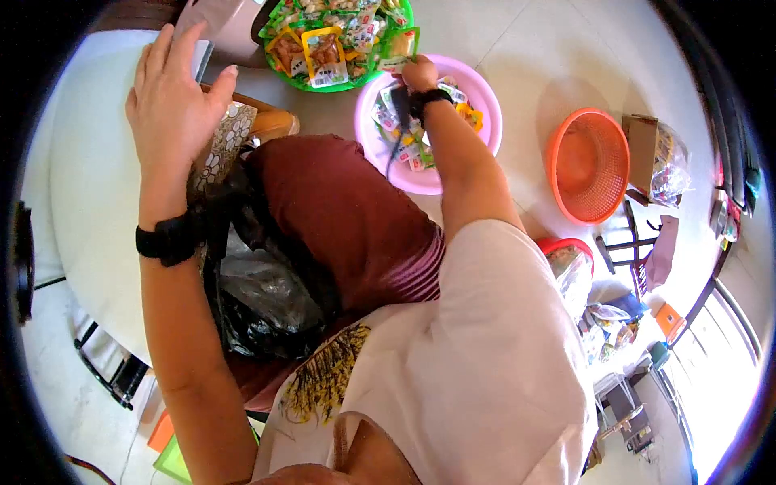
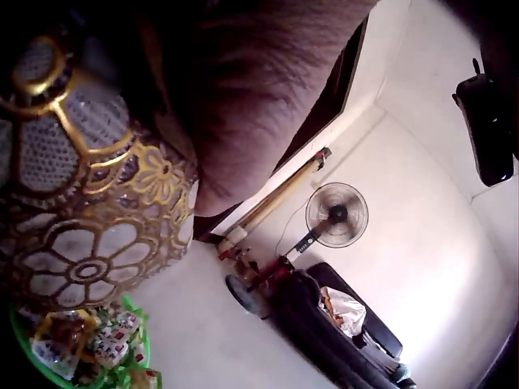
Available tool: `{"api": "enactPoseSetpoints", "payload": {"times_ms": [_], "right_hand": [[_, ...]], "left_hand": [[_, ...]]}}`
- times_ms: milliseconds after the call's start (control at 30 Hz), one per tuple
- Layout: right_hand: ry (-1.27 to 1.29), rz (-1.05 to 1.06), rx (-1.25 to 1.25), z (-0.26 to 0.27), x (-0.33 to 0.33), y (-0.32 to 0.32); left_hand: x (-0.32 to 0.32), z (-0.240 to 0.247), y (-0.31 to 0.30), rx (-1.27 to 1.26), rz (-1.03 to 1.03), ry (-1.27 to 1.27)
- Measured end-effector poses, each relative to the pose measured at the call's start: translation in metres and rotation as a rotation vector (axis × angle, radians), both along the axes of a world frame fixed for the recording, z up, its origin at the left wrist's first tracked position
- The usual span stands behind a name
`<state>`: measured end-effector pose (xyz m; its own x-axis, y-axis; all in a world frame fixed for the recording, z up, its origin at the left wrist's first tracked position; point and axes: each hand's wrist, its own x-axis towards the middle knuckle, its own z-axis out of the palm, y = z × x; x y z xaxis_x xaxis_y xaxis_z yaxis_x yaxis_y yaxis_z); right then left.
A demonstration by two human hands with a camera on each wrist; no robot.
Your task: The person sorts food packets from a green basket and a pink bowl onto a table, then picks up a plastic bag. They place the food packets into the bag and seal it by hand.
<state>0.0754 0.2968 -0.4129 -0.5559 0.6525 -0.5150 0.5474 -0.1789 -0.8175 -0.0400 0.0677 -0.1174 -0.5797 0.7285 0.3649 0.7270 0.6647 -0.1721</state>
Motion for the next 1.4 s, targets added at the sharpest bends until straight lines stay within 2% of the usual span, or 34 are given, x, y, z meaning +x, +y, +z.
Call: {"api": "enactPoseSetpoints", "payload": {"times_ms": [67, 133, 200, 267, 400, 433, 500, 567, 600, 667, 800, 833, 967, 1033, 1167, 1267, 1300, 1400], "right_hand": [[-0.117, 0.244, 0.430, -0.025, 0.032, 0.013], [-0.081, 0.315, 0.350, -0.036, 0.069, 0.019], [-0.055, 0.148, -0.026, -0.029, 0.104, 0.011], [-0.221, 0.414, 0.523, -0.038, 0.133, 0.011], [-0.134, 0.429, 0.801, -0.015, 0.115, -0.010], [-0.004, 0.456, 0.702, -0.007, 0.100, -0.017], [0.071, 0.540, 0.598, -0.010, 0.058, -0.029], [0.193, 0.580, 0.593, -0.033, 0.015, -0.042], [0.189, 0.594, 0.605, -0.010, -0.001, -0.054], [0.301, 0.660, 0.640, -0.034, -0.040, -0.065], [0.101, 0.725, 0.753, -0.055, -0.087, -0.082], [0.023, 0.724, 0.799, -0.055, -0.092, -0.087], [-0.240, 0.679, 0.528, -0.039, -0.104, -0.092], [-0.299, 0.708, 0.659, -0.049, -0.114, -0.099], [-0.137, 0.639, 0.699, -0.063, -0.117, -0.087], [-0.081, 0.494, 0.566, -0.072, -0.120, -0.083], [0.024, 0.442, 0.464, -0.074, -0.114, -0.081], [0.118, 0.599, 0.482, -0.017, -0.083, -0.071]], "left_hand": [[0.000, 0.000, -0.001, 0.004, 0.004, -0.005], [0.001, 0.001, -0.001, -0.012, 0.022, -0.004], [0.001, 0.001, 0.000, -0.022, 0.032, -0.002], [0.002, 0.003, 0.000, -0.026, 0.045, -0.010], [0.003, 0.005, 0.002, -0.051, 0.068, 0.003], [0.003, 0.004, 0.002, -0.066, 0.073, 0.016], [0.004, 0.004, 0.003, -0.039, 0.064, 0.002], [0.004, 0.005, 0.002, -0.015, 0.054, -0.009], [0.004, 0.004, 0.002, -0.005, 0.046, -0.014], [0.003, 0.003, 0.001, 0.010, 0.031, -0.015], [0.013, 0.012, 0.008, 0.009, 0.077, -0.086], [0.017, 0.015, 0.010, 0.002, 0.108, -0.131], [0.017, 0.015, 0.011, -0.005, 0.100, -0.105], [0.017, 0.013, 0.011, -0.036, 0.125, -0.068], [0.019, 0.015, 0.011, 0.018, 0.079, -0.106], [0.017, 0.013, 0.009, 0.040, 0.074, -0.092], [0.017, 0.013, 0.010, 0.033, 0.092, -0.081], [0.014, 0.012, 0.006, 0.025, 0.076, -0.074]]}}
